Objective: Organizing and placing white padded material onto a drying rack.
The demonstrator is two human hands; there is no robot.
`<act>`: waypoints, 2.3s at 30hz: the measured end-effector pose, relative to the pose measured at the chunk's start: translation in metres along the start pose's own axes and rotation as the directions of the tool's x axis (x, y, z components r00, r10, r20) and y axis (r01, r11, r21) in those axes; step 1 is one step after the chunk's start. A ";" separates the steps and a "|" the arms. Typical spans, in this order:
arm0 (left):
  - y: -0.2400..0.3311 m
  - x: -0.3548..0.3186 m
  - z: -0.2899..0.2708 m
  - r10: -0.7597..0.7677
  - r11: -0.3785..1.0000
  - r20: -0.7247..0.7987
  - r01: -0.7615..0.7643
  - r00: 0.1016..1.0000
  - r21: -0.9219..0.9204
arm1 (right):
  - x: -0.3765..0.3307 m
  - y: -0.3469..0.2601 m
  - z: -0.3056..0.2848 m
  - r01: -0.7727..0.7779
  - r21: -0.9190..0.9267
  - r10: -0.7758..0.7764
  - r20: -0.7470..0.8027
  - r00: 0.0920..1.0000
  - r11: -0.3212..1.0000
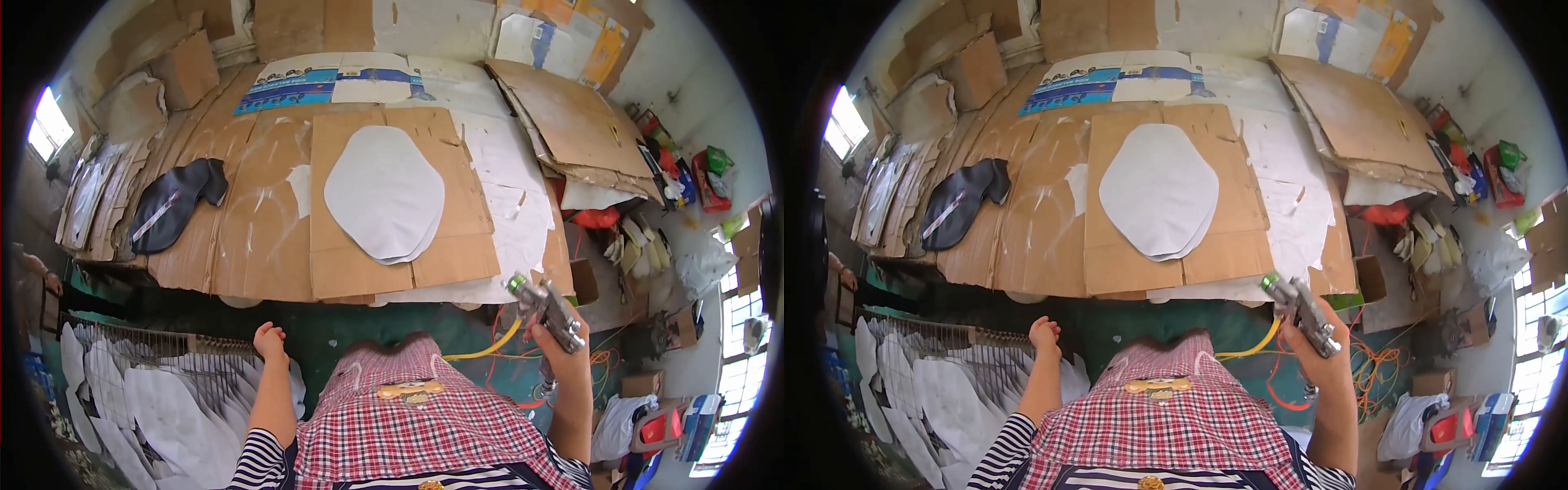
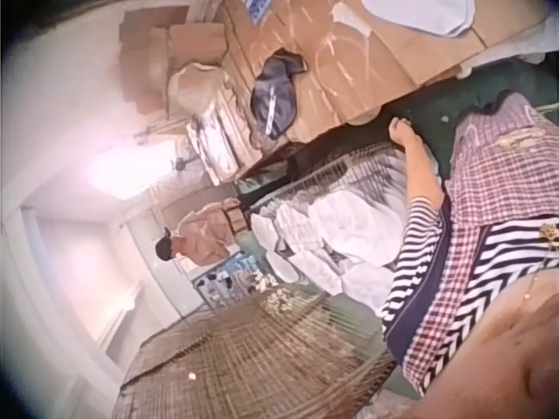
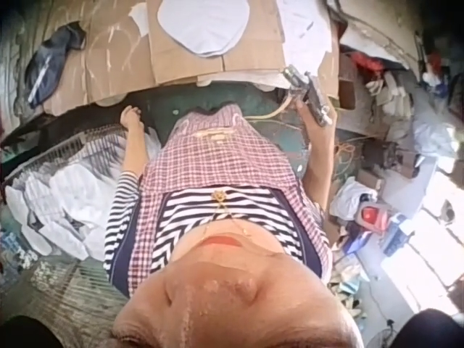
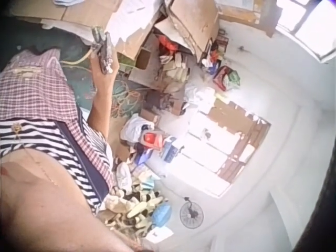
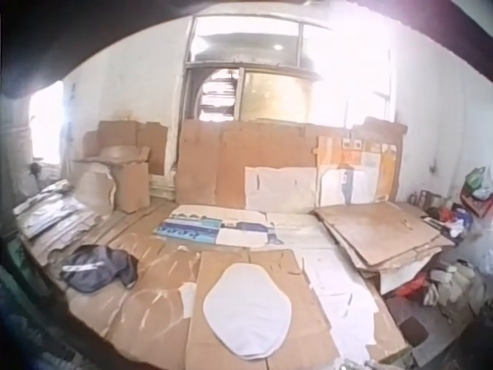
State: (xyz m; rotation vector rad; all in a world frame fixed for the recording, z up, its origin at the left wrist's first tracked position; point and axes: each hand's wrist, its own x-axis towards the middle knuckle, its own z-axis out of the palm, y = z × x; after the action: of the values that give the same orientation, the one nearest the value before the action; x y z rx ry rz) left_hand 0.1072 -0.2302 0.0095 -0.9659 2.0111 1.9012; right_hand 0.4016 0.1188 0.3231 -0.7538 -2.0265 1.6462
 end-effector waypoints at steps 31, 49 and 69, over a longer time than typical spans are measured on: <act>-0.049 -0.011 -0.033 -0.102 0.993 -0.014 0.102 0.995 0.056 | 0.005 0.007 -0.005 0.025 -0.023 -0.026 -0.084 0.996 0.999; -0.034 -0.028 0.009 -0.087 0.990 0.096 0.075 0.992 0.118 | -0.023 0.006 -0.040 -0.031 -0.039 0.029 -0.056 0.998 0.999; 0.025 -0.029 0.120 0.283 0.934 0.402 -0.345 0.871 0.091 | 0.047 0.018 -0.006 0.032 0.004 -0.032 0.023 0.999 0.999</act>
State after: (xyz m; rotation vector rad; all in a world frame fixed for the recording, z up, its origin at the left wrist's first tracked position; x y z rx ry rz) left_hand 0.0809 -0.1086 0.0287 -0.2016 2.1259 1.8562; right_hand 0.3718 0.1565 0.3062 -0.7005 -2.0404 1.6471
